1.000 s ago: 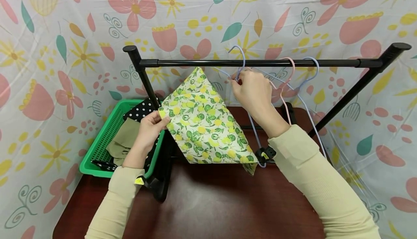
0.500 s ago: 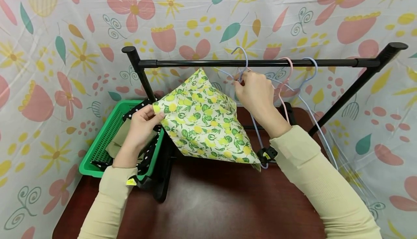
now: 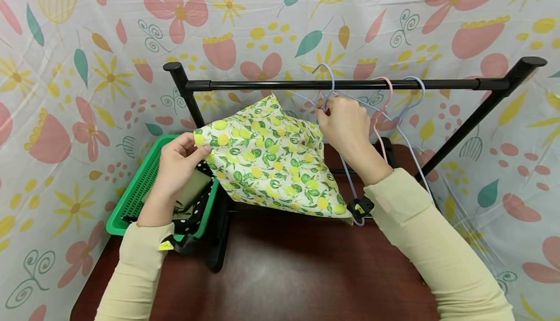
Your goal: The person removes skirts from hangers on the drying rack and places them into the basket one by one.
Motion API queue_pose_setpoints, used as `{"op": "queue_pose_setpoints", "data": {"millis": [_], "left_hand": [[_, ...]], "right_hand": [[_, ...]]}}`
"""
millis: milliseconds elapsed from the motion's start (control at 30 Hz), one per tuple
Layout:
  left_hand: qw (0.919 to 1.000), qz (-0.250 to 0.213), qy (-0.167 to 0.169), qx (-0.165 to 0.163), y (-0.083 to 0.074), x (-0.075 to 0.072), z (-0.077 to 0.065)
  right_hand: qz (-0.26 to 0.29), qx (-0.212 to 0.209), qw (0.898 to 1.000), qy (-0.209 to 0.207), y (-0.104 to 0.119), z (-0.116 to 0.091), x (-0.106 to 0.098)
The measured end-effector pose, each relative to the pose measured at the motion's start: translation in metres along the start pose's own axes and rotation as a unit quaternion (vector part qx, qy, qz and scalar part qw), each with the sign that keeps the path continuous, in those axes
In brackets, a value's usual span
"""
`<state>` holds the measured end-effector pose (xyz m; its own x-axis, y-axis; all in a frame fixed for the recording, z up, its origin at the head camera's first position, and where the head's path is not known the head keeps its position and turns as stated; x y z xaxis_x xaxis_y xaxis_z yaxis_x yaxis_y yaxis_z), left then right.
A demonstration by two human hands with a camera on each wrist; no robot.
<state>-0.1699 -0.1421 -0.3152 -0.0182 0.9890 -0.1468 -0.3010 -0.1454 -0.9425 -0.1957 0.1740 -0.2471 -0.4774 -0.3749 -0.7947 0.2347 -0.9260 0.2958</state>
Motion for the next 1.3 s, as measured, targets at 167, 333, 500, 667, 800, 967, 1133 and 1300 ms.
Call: {"op": "queue_pose_setpoints", "data": {"millis": [167,333,500,667,800,967,1133,1300], "left_hand": [[0.9997,0.015,-0.014,0.016,-0.002,-0.009,0.000],[0.9982,0.049,-0.032,0.014,-0.001,-0.014,-0.001],[0.9923,0.104,-0.057,0.038,0.002,-0.018,-0.001],[0.9871,0.135,-0.070,0.049,-0.003,-0.020,-0.004],[0.9896,0.123,-0.064,0.036,-0.012,-0.020,-0.007],[0.9928,0.102,-0.063,-0.001,-0.002,-0.025,-0.005],[0.9907,0.115,-0.072,0.012,0.004,-0.029,-0.003],[0.9860,0.145,-0.079,0.022,0.004,-0.034,-0.003]], "right_hand": [[-0.001,-0.004,1.000,0.003,-0.002,0.000,0.000],[0.000,-0.007,1.000,0.004,-0.003,-0.002,0.001],[0.001,-0.019,1.000,-0.002,-0.002,-0.003,0.001],[0.000,-0.018,1.000,0.000,-0.001,-0.003,0.000],[0.000,-0.015,1.000,0.005,-0.001,-0.003,-0.001],[0.002,-0.013,1.000,0.013,-0.002,-0.004,0.000],[0.000,-0.013,1.000,0.014,-0.003,-0.004,0.000],[0.009,-0.011,1.000,0.017,-0.003,-0.004,0.000]]}}
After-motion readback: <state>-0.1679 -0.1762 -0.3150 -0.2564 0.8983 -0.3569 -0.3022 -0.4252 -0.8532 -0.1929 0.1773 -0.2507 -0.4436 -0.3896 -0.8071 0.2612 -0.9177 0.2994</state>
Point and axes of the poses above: each hand's wrist, its own z-axis towards the middle knuckle, its own x-axis out of the palm, y = z × x, the point moved 1 cm from there along z, towards the middle knuckle
